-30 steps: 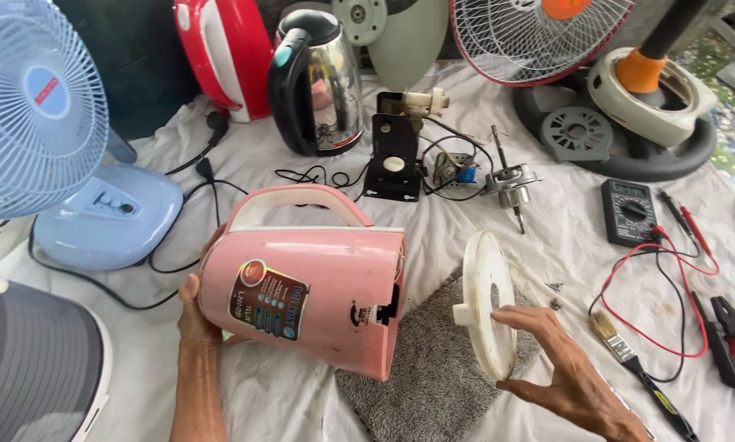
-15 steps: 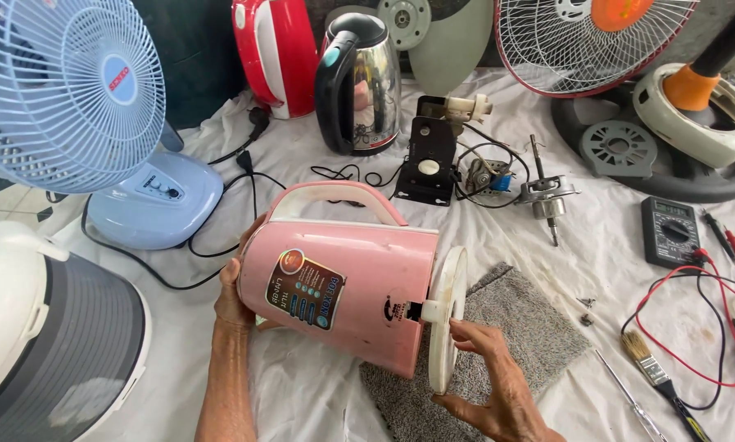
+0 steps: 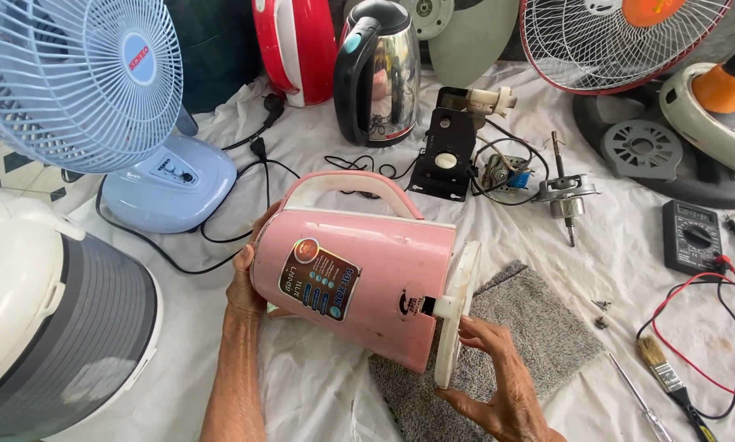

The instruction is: Cleaning and performing maintenance on an electric kettle using a brush, screwdriver, and cloth.

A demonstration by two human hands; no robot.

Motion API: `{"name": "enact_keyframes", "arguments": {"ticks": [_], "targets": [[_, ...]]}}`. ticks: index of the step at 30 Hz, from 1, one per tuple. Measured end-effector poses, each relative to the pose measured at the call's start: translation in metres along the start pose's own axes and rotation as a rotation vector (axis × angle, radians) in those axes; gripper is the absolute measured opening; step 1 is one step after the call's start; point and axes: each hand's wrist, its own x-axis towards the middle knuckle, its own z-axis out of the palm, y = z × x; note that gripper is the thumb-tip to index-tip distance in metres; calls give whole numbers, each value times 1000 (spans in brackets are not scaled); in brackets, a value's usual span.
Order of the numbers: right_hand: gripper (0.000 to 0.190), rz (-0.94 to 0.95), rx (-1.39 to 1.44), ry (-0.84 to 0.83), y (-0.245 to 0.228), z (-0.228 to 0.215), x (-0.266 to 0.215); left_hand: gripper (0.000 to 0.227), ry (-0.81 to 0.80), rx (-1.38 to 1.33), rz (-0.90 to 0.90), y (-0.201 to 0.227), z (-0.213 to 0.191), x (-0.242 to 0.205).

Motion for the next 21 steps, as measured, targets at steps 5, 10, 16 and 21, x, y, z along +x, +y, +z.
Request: {"name": "enact_keyframes", "arguments": {"ticks": [5, 10, 16, 21], "targets": [[101, -6, -34, 4, 6, 1, -2, 97, 37, 47, -36, 6, 1, 0], [104, -21, -63, -37, 10, 0, 0, 96, 27, 41, -26, 1, 2, 3], [106, -38, -70, -40, 24, 6, 1, 95, 21, 37, -7, -3, -2, 7], [106, -10, -75, -66, 20, 8, 3, 94, 10, 36, 1, -12, -10, 13]]}}
